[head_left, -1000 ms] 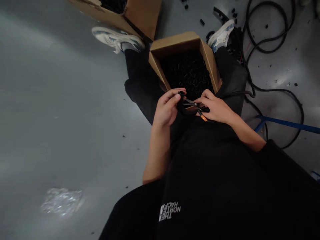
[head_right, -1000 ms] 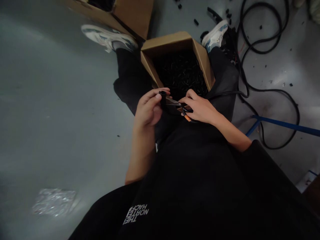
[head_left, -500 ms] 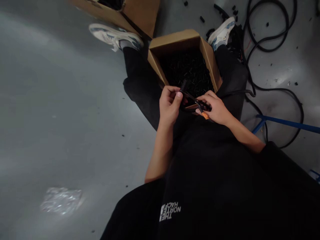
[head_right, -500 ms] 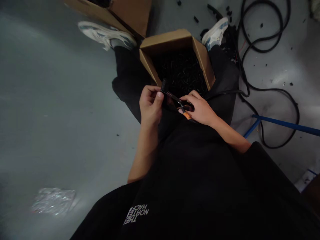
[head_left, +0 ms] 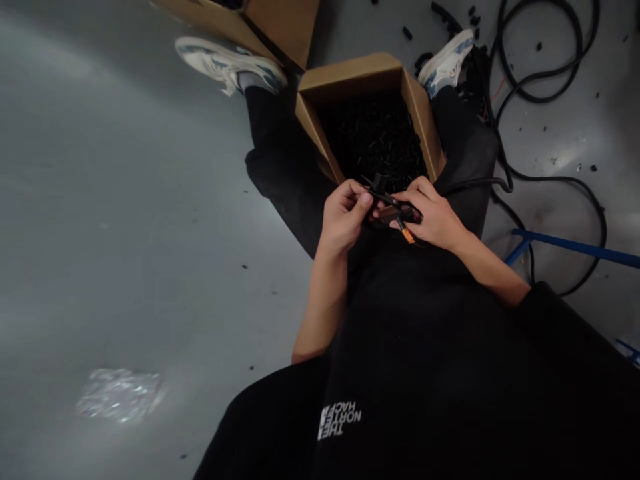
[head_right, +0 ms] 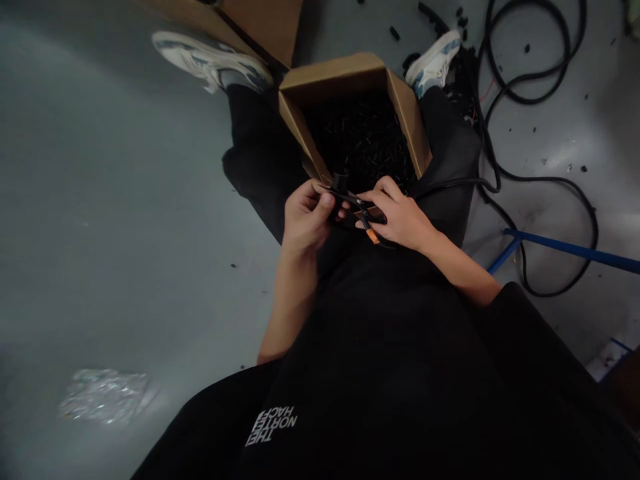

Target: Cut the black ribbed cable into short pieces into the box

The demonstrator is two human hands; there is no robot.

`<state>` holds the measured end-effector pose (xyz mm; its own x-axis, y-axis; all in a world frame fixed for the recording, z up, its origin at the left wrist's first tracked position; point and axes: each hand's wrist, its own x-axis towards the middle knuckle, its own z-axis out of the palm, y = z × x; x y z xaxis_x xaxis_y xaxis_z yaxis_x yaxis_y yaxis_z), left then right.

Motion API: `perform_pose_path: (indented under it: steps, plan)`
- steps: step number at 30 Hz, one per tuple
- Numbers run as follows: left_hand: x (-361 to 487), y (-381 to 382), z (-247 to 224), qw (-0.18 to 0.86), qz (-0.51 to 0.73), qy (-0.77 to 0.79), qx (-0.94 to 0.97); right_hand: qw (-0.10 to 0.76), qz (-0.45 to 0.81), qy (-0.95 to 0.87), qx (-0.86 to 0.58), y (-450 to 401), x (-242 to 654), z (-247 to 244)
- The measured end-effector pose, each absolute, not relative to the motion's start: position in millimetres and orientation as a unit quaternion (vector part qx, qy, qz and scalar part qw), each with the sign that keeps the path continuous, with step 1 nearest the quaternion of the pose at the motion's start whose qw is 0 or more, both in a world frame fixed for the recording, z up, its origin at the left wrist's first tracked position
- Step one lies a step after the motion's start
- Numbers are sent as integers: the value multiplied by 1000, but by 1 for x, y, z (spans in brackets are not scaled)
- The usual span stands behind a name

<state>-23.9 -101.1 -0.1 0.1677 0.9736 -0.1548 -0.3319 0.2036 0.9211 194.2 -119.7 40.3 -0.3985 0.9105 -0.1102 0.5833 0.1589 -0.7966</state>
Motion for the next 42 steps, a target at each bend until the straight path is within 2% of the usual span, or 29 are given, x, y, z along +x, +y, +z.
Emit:
perform_pose_path:
  steps: [6,12,25,35,39,42]
  plan:
    - [-29,-100,2,657,466,433,405,199,418,-730,-503,-121,197,37]
    - [-40,-102,-2,756,368,363,401,221,504,-692,-467,-122,199,35]
    - [-42,-98,-8,806,336,316,372,159,481,-734,-452,-115,211,47]
    - [-45,-98,-13,743,405,408,343,170,478,-714,-482,-110,215,35]
    - [-50,-96,-8,696,471,434,325,136,494,-707,-486,-114,218,37]
    - [-50,-96,-4,620,547,449,339,108,494,-715,-484,-118,214,42]
